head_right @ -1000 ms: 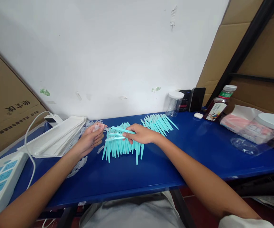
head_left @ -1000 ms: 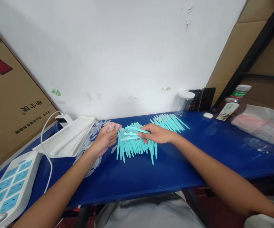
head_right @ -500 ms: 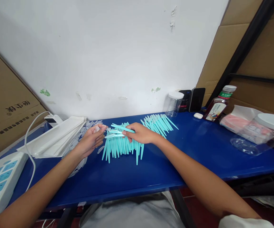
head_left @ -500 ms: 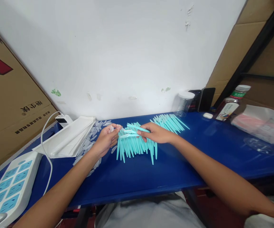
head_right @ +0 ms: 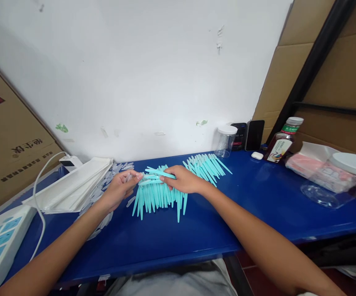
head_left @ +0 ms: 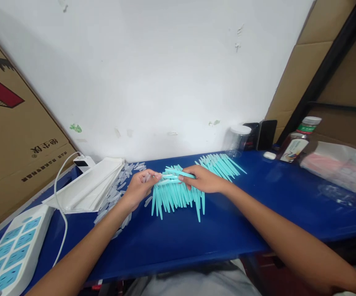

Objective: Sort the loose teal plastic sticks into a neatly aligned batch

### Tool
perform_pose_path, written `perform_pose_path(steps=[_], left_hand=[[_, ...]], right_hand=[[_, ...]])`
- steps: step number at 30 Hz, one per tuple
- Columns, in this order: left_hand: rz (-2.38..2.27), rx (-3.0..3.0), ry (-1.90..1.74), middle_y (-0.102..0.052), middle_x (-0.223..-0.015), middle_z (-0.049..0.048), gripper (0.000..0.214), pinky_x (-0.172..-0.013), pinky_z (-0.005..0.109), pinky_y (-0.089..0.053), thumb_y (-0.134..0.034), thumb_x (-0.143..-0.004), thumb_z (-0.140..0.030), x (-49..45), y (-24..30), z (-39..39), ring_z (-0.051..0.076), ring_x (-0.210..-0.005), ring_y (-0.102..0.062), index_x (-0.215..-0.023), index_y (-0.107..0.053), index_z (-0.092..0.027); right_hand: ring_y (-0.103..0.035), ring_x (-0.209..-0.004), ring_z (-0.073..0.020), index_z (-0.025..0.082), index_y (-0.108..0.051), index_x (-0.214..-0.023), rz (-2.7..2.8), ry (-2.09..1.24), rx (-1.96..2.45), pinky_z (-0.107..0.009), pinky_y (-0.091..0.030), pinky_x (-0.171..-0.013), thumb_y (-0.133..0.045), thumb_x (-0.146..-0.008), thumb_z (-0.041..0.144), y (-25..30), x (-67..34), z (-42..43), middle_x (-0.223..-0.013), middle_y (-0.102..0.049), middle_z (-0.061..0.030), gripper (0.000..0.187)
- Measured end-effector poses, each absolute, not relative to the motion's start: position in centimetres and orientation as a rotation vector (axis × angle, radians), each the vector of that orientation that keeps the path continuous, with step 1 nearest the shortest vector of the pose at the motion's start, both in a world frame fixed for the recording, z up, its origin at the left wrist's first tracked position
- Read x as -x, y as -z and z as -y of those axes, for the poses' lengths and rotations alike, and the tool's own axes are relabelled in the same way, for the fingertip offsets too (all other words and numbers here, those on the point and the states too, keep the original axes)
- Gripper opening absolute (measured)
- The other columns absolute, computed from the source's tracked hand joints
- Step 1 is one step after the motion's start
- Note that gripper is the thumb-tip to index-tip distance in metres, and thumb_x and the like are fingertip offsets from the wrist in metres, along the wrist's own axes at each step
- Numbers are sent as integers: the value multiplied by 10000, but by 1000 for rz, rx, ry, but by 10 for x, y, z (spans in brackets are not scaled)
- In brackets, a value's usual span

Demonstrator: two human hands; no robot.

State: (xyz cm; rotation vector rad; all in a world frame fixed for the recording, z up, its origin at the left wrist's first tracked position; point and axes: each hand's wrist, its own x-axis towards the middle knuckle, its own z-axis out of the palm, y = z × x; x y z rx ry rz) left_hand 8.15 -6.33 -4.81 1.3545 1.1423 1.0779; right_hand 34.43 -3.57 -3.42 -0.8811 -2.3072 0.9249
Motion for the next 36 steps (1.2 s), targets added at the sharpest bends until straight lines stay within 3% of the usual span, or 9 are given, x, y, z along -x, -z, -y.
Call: perform_pose_path(steps=[9,16,22,29,36], left_hand=[[-1168,-1565,-1032,-315,-505,-78,368,-425,235,-88,-787,-820,-513,-83,47,67,52,-451,-147,-819,-750,-147],[-1107,-1315,-1003,-245,-582,-94,496,-384,195,-122,-603,-926,-634,-76,48,61,62,-447,-138,-1009,-703,-155],[-978,-1230,-909,-362,-684,-76,378,-355,166,-168,-640,-945,-541,-66,48,56,46,-446,-161,-1072,-635,-185],[-997,-1382,-936,-488,-686,-63,423,-380,168,-145,-644,-938,-568,-71,49,59,31,-426,-184,-1138,-579,-201],[-1039,-1484,-1001,-387,-561,-95,418,-387,173,-168,-619,-940,-598,-71,52,56,43,-414,-200,-930,-557,-185]], right_hand=[[-614,-614,-131,171,-622,-758,2244,-944,861,-241,-439,-620,-517,-1037,436,38,-331,47,-705,-678,-5,398],[-531,-566,-116,164,-645,-751,2251,-916,898,-245,-409,-601,-484,-1045,484,38,-335,44,-706,-656,-5,463],[-536,-560,-118,163,-652,-755,2252,-905,936,-246,-404,-588,-491,-1041,473,36,-340,40,-717,-678,-12,451],[-499,-537,-113,154,-668,-714,2347,-1008,874,-248,-386,-565,-501,-1033,495,35,-343,39,-664,-660,-12,496],[-455,-525,-109,151,-698,-696,2379,-1035,845,-254,-359,-549,-476,-1032,548,34,-346,37,-636,-619,-11,566]])
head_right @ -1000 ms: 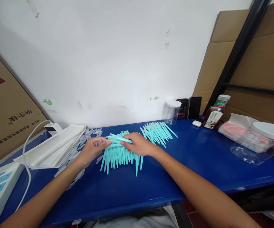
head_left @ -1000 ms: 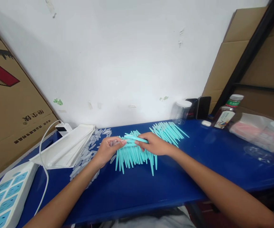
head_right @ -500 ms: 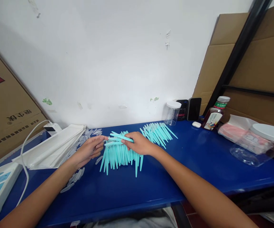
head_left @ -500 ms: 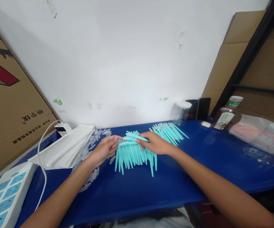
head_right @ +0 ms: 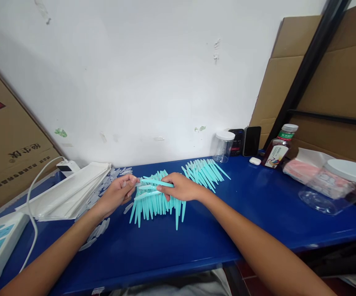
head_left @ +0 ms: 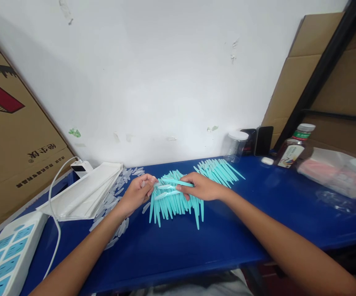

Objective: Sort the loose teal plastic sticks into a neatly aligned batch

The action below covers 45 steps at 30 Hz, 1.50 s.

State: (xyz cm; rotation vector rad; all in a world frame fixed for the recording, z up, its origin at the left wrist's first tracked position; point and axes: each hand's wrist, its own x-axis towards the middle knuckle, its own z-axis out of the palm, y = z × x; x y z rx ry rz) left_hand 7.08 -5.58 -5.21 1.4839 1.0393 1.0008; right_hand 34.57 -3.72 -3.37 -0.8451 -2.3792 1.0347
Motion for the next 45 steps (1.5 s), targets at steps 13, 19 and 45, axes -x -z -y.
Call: perform_pose_path(steps=[13,19,45], left_hand=[[-1103,-1757,-1143,-464,-544,-83,336,-474,191,-266,-589,-979,-533,-73,45,60,83,-473,-349,-996,-523,-204],[-1116,-1776,-1100,-397,-530,-95,322,-475,197,-245,-548,-1003,-522,-73,45,60,86,-472,-325,-988,-530,-201],[-1065,-1733,-1026,-377,-620,-81,314,-504,208,-279,-578,-982,-508,-85,46,71,101,-518,-322,-1104,-555,-219]], right_hand=[[-553,-553,-127,164,-633,-771,2389,-940,907,-251,-384,-558,-511,-1031,447,34,-342,42,-686,-669,-14,402],[-469,-511,-116,174,-606,-780,2487,-723,891,-260,-302,-539,-505,-1036,392,39,-341,42,-622,-575,11,351],[-487,-617,-132,169,-585,-823,2697,-272,896,-279,-258,-577,-542,-1016,183,35,-327,62,-769,-621,-39,198]])
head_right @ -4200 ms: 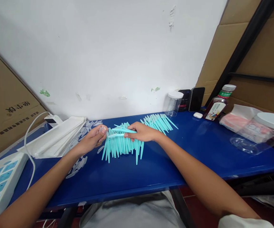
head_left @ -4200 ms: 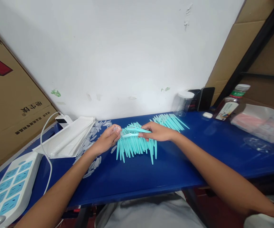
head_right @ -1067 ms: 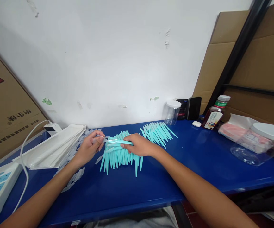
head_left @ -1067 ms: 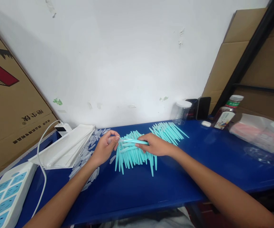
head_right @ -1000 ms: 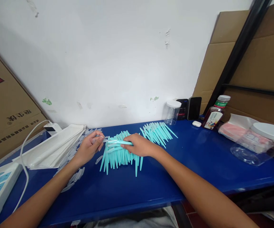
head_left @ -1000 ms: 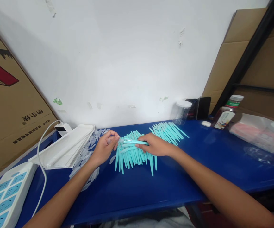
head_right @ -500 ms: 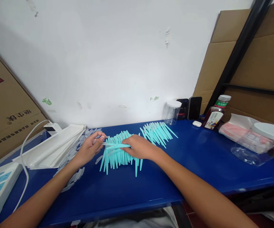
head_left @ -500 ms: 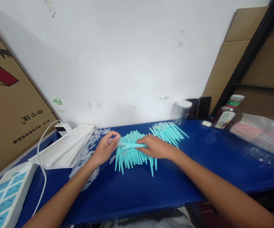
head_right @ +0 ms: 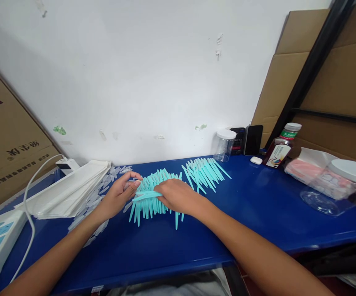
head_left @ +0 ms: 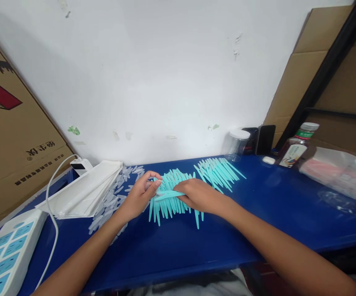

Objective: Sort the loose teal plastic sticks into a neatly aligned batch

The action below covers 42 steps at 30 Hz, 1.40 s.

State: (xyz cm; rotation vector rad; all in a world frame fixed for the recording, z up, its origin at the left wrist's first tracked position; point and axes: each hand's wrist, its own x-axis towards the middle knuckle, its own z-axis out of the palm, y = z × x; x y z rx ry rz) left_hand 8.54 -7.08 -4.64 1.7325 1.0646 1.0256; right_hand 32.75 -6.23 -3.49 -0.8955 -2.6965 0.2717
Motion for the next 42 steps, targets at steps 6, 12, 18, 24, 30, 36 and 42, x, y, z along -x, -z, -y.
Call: perform_pose_path(steps=[6,12,18,24,30,36,42], left_hand=[[-1103,-1685,-1182,-367,-608,-77,325,-507,216,-268,-593,-969,-524,-88,49,70,101,-508,-316,-1040,-587,-207],[-1248,-1841,-1140,-445,-572,-27,429,-519,242,-278,-546,-990,-525,-87,47,72,126,-534,-376,-1008,-756,-152],[-1259,-1837,-1123,-481,-600,-20,448,-568,249,-362,-552,-988,-535,-84,51,70,131,-566,-409,-1086,-780,-162],[-1251,-1793,-1194,-501,-541,-30,473,-510,233,-330,-437,-1037,-554,-78,49,63,116,-491,-397,-1065,-706,-166],[-1129,-1485,-1170,-354,-542,-96,372,-398,200,-198,-440,-1025,-593,-73,45,61,87,-425,-212,-1044,-522,-230],[-972,-1412,-914,-401,-686,-88,315,-400,187,-164,-509,-1020,-530,-70,47,63,73,-465,-187,-1196,-442,-277],[-975,-1695,-868,-395,-709,-80,320,-478,217,-269,-474,-1043,-497,-70,50,66,95,-517,-296,-1260,-401,-274]], right_hand=[[-602,-739,-176,165,-633,-938,2680,-154,1078,-283,-285,-592,-601,-983,179,35,-321,68,-905,-688,-76,57],[-662,-791,-208,157,-648,-1034,2698,-120,1152,-296,-332,-615,-614,-993,214,34,-315,72,-996,-711,-98,78],[-659,-795,-202,155,-661,-1055,2689,-119,1148,-294,-316,-611,-603,-993,202,35,-315,71,-1003,-718,-91,97],[-615,-743,-179,159,-645,-989,2633,-145,1106,-287,-279,-584,-567,-1002,173,37,-320,65,-938,-698,-82,81],[-469,-599,-133,171,-591,-850,2535,-184,1131,-281,-230,-553,-525,-1013,179,37,-328,56,-812,-630,-51,176],[-446,-592,-119,177,-545,-804,2472,-161,1175,-271,-225,-558,-529,-1012,182,39,-335,46,-764,-598,-23,209],[-460,-595,-121,175,-576,-819,2483,-150,1208,-272,-225,-554,-532,-1010,186,40,-338,43,-788,-625,-32,196]])
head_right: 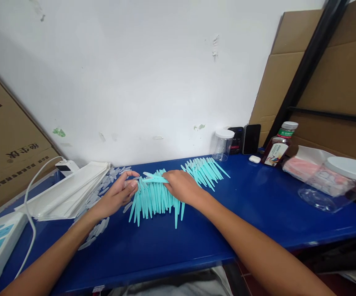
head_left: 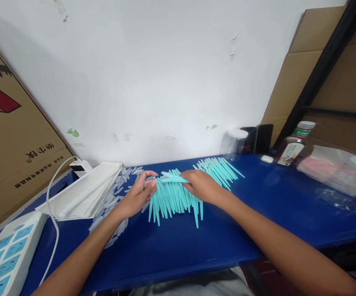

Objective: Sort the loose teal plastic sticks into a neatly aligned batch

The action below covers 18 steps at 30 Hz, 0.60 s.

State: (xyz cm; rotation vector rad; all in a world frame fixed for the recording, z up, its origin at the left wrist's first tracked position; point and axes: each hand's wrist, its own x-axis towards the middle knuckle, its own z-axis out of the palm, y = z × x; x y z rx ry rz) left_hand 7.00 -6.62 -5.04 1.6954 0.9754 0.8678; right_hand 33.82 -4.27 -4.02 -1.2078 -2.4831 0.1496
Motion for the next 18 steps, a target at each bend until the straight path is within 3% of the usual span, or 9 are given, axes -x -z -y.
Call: perform_pose_path(steps=[3,5,9,13,18], left_hand=[[-1094,-2005,-896,-505,-760,-47,270,-645,268,-395,-449,-1061,-442,-72,49,68,139,-670,-486,-1239,-400,-246],[-1160,-2156,-870,-560,-787,-27,222,-705,293,-408,-429,-1067,-420,-73,48,69,156,-722,-537,-1171,-452,-226],[-1265,-2243,-829,-565,-713,-30,304,-632,286,-366,-409,-1070,-437,-72,46,67,143,-606,-489,-960,-568,-203],[-1273,-2243,-896,-566,-712,-12,380,-605,281,-333,-451,-1046,-481,-70,48,63,149,-615,-454,-887,-640,-192],[-1175,-1964,-1051,-411,-639,-43,372,-554,256,-317,-421,-1055,-485,-71,52,61,129,-566,-368,-824,-508,-206]], right_hand=[[-468,-601,-125,173,-591,-838,2494,-151,1204,-274,-228,-559,-530,-1012,192,40,-339,42,-799,-638,-39,185],[-476,-611,-127,171,-598,-844,2496,-158,1202,-276,-227,-561,-528,-1016,204,40,-339,42,-807,-645,-43,188],[-481,-627,-130,168,-597,-832,2491,-153,1214,-278,-223,-566,-522,-1022,221,39,-339,42,-809,-652,-48,211],[-475,-622,-126,165,-594,-823,2498,-160,1207,-278,-220,-565,-521,-1024,227,38,-340,42,-799,-648,-46,223],[-461,-596,-120,165,-604,-832,2499,-191,1194,-275,-216,-556,-523,-1023,214,37,-339,43,-780,-640,-40,213]])
